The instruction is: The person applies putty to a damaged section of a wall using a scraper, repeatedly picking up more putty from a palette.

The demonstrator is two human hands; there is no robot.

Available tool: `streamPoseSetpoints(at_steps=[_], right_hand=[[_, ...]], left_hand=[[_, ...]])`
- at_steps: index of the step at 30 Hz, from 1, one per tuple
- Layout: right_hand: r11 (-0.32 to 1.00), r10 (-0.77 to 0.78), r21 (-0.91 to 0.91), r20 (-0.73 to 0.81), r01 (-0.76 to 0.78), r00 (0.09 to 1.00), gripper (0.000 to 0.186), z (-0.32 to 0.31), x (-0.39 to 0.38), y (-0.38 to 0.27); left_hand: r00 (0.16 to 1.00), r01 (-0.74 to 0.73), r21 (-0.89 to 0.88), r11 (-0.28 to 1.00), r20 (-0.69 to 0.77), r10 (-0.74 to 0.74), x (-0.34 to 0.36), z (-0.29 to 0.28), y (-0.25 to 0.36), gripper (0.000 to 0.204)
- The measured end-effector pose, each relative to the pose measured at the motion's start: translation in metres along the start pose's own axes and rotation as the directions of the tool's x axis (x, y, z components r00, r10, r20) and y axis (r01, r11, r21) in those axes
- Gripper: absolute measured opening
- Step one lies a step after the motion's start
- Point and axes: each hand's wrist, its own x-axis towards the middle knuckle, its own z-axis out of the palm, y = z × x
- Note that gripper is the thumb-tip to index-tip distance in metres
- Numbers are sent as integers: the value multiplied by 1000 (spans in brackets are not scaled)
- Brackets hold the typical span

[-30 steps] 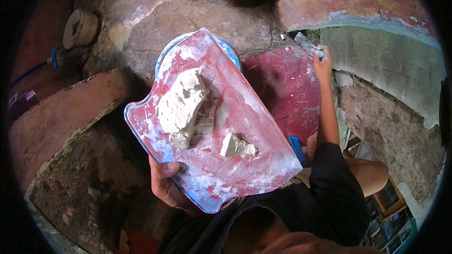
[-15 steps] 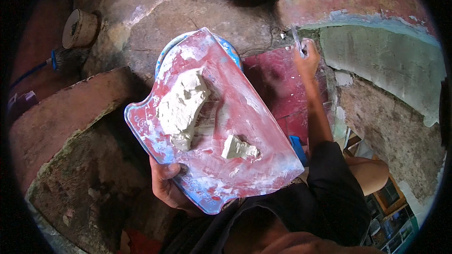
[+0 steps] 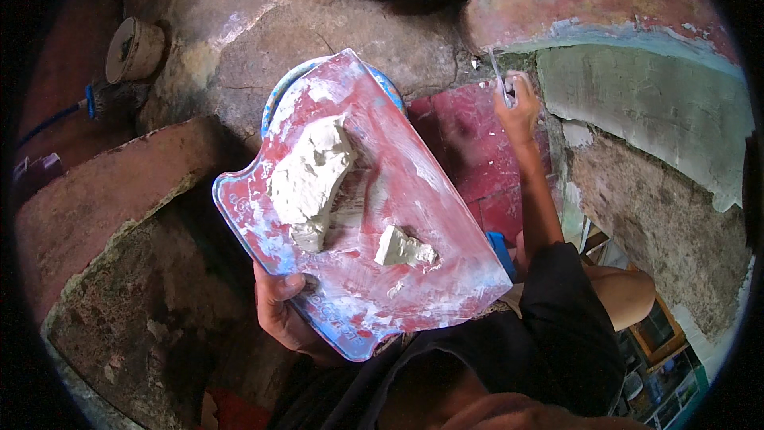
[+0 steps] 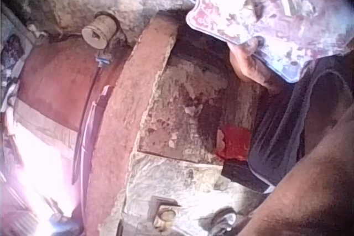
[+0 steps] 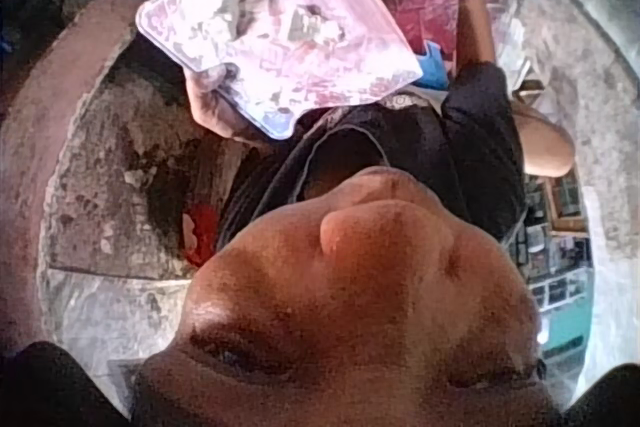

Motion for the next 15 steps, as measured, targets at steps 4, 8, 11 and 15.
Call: streamPoseSetpoints(at_steps=[4, 8, 11, 15], right_hand=[[999, 49, 1, -14, -49, 999, 13, 1, 4, 10], [998, 54, 21, -35, -53, 998, 14, -12, 6, 1], [999, -42, 23, 19, 42, 999, 15, -17, -1, 4], [993, -107, -65, -70, 103, 992, 16, -19, -20, 12]], left_hand=[[1000, -10, 5, 1000, 5, 10, -2, 1, 0, 43], [1000, -16, 9, 1000, 3, 16, -1, -1, 0, 42], [1000, -10, 8, 1000, 4, 10, -2, -2, 0, 42], [1000, -6, 14, 1000, 31, 6, -1, 1, -2, 41]])
